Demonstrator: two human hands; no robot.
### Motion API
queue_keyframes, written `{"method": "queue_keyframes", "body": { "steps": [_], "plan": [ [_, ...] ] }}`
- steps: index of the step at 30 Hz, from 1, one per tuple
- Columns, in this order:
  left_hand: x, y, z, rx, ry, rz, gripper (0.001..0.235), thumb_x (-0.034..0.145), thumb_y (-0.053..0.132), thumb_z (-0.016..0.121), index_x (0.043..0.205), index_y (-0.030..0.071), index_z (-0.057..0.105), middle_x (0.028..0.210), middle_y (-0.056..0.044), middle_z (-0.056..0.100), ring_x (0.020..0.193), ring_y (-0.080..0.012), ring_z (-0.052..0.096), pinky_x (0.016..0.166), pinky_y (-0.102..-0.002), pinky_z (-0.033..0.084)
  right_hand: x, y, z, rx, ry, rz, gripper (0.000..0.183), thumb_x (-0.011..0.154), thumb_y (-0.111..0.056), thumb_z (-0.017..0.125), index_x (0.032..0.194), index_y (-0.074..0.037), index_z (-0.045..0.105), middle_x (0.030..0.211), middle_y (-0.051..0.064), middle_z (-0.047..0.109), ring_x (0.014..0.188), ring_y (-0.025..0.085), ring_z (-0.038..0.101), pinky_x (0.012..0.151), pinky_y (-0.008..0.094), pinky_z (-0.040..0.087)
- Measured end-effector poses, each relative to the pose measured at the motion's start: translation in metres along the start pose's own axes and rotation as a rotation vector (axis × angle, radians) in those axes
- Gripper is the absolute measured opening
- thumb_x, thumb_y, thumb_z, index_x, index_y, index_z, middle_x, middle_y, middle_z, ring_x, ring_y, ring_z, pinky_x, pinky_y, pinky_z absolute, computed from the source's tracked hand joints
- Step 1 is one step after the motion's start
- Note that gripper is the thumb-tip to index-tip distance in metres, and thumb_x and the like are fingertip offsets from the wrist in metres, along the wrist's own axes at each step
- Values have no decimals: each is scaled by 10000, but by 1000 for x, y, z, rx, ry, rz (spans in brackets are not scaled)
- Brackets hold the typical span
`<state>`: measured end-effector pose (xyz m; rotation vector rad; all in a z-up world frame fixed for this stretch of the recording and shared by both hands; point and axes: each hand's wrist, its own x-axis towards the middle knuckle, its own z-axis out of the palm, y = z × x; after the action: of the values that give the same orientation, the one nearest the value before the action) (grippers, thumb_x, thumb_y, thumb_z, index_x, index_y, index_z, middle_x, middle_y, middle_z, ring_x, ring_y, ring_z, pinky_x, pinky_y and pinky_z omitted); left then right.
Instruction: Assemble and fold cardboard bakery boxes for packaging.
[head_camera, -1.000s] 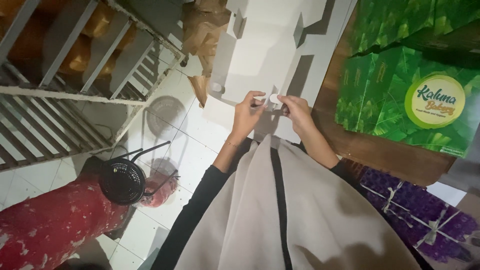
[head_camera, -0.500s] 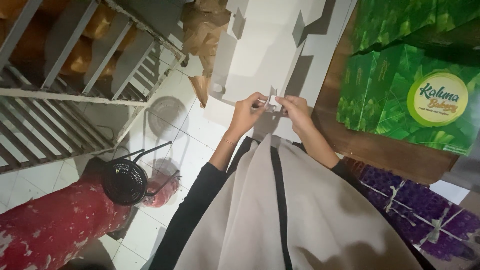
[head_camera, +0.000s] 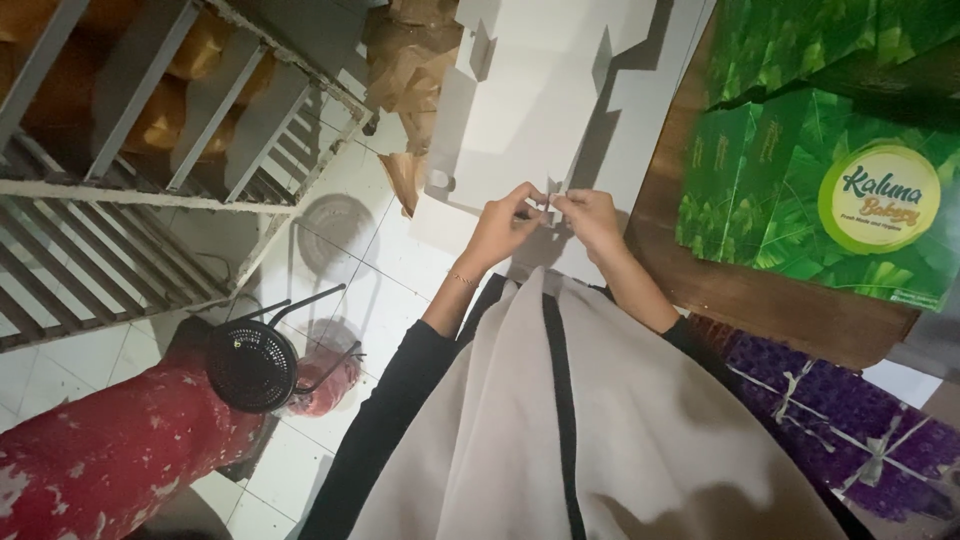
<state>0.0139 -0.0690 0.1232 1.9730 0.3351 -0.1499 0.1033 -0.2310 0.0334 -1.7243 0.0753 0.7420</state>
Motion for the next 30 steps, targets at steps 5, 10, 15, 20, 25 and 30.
{"method": "queue_keyframes", "body": {
  "steps": [5,10,15,20,25,30],
  "plan": [
    [21,-23,5,-121,-93,-68,232,991,73,567,1208,131,626,1000,-234,756,973,-375,741,870,-494,569,21,26,-22,-113,-57,85,687,899,-485,804,1289,59,649,1019,226,711,956,297,738,782,431,572],
    [58,-61,31,-127,-131,-152,271,1000,122,563,1253,32,595,1073,-283,730,995,-395,742,873,-512,581,14,28,-43,46,-139,139,686,942,-362,762,1386,107,530,1206,256,667,1112,325,687,960,480,516],
    [78,-73,58,-116,-185,-141,273,929,135,682,1193,69,711,1044,-239,742,995,-369,745,871,-469,579,28,55,-49,85,-34,54,540,926,-235,805,1293,110,610,1095,230,689,930,251,726,818,357,604],
    [91,-99,83,-360,-155,-184,313,878,114,707,1176,19,727,916,-212,729,865,-298,700,821,-432,545,-1,6,-57,-154,-29,-67,551,903,-330,821,1206,104,669,1005,247,707,921,274,696,765,380,586],
    [94,-98,95,-494,-205,-275,340,887,31,694,1226,27,713,1069,-239,698,836,-271,740,724,-358,620,21,40,-59,-426,29,-107,630,807,-505,879,1120,8,687,933,169,747,860,276,749,729,403,598],
    [91,-98,107,-614,-237,-335,336,941,19,655,1275,-1,683,1192,-263,627,868,-284,737,767,-384,627,5,27,-55,-565,98,-141,351,816,-290,778,1030,-31,675,910,144,756,859,302,752,699,427,610]
  ]
}}
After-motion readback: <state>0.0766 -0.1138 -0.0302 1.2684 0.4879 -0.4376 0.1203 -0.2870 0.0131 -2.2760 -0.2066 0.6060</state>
